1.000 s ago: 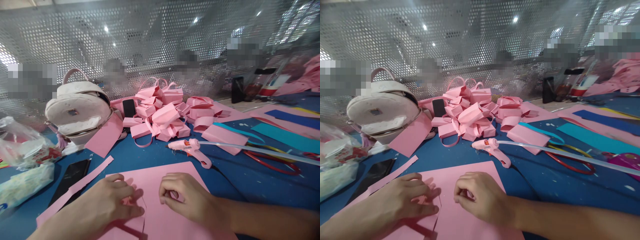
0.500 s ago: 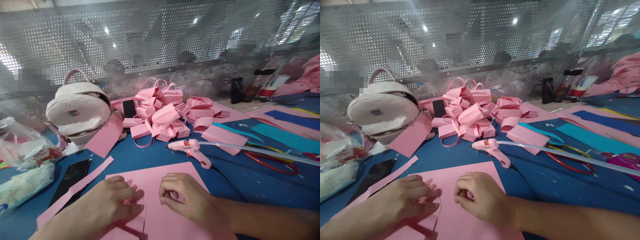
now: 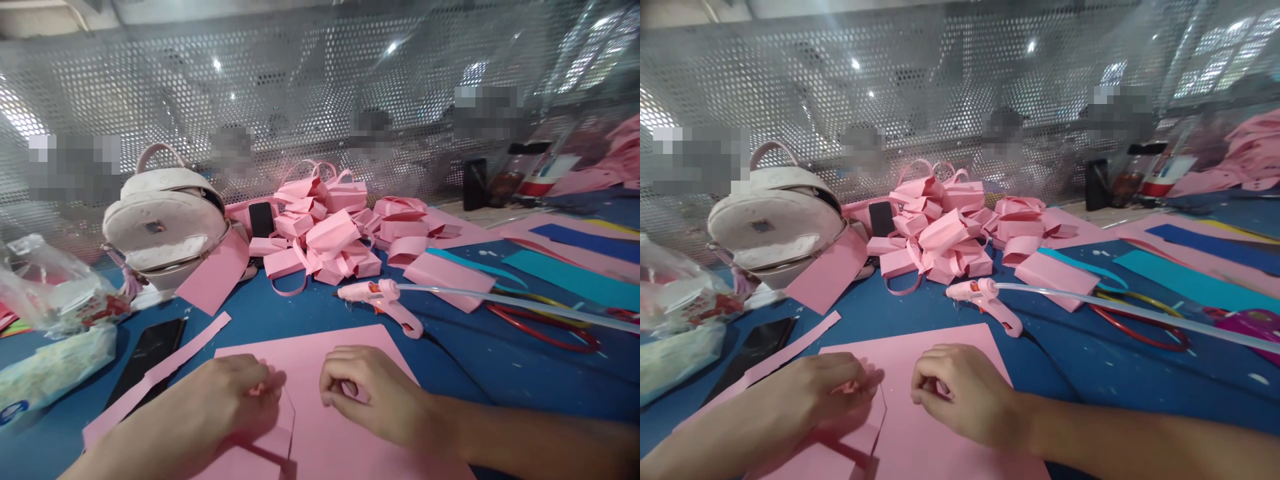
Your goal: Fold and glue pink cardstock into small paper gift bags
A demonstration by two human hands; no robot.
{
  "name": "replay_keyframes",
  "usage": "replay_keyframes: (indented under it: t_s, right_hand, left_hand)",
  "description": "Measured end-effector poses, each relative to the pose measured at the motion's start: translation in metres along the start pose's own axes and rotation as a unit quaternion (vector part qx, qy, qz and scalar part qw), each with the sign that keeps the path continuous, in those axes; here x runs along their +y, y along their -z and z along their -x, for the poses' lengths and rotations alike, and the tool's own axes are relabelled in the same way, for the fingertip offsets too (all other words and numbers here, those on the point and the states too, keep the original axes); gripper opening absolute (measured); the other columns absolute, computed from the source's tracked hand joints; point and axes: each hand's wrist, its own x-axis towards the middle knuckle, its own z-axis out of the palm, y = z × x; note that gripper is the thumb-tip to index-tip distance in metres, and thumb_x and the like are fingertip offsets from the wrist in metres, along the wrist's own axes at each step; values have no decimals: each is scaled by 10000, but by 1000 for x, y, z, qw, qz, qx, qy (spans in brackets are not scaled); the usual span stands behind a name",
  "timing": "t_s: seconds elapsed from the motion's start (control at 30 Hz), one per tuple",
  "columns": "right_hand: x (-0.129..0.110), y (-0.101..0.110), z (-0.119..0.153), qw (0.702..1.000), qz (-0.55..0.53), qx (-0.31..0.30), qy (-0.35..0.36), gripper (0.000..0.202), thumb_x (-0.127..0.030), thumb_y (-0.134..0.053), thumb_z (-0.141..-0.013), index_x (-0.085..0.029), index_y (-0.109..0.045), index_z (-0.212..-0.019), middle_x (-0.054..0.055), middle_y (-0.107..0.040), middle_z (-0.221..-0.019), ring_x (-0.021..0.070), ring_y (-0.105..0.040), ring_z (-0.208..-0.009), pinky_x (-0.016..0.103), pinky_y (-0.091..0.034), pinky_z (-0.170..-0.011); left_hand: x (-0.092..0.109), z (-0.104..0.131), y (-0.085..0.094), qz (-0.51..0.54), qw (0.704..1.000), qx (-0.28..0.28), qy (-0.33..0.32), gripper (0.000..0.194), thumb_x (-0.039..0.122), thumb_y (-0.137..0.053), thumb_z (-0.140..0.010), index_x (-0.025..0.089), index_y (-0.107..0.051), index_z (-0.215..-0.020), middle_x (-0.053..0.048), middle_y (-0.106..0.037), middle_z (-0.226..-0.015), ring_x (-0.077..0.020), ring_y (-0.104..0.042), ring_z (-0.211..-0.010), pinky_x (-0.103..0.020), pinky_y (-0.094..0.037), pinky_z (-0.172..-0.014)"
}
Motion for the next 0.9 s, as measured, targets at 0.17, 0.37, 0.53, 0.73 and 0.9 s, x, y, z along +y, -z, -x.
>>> replay_keyframes:
  t_s: [0.17,0.37,0.53,0.73,0.9]
  right_hand:
    - [-1,1,0,1000,-5,0,-2,125,-98,-627,-798,-194,-683,-740,-24,-640,-692,121,-545,-642,223,-359,-604]
    - [-1,1,0,1000,-4,-1,-2,130,-93,-623,-792,-195,-684,-736,-18,-640,-687,128,-545,-640,227,-356,-594]
    - [1,-1,1,1000,-5,-3,2,135,-91,-619,-802,-198,-681,-748,-23,-642,-705,122,-552,-648,220,-364,-605]
    - [0,0,0,1000,1,-3,6,140,-79,-615,-789,-193,-681,-742,-18,-645,-695,127,-547,-646,224,-360,-601]
    - [1,-1,0,1000,-2,2,8,140,-74,-617,-786,-192,-676,-737,-20,-643,-690,126,-551,-655,223,-359,-610]
  left_hand:
    - [0,-5,6,-1,999,-9,-33,151,214,-517,-1014,232,-638,-1103,-51,-673,-888,-161,-659,-769,-270,-524,-712]
    - [0,-3,13,-1,1000,-12,-2,179,224,-475,-1022,258,-646,-1062,-62,-694,-927,-195,-680,-813,-293,-551,-727]
    - [-2,-8,18,11,998,-53,-21,191,163,-470,-1015,208,-628,-1111,-89,-709,-1053,-193,-680,-894,-297,-539,-860]
    - [-1,-11,22,7,998,-55,-40,202,185,-473,-1018,214,-627,-1146,-82,-709,-975,-190,-679,-864,-279,-541,-815]
    - [-7,-4,19,28,999,-33,-19,214,167,-442,-1033,217,-649,-1034,-59,-713,-934,-164,-682,-820,-242,-521,-790]
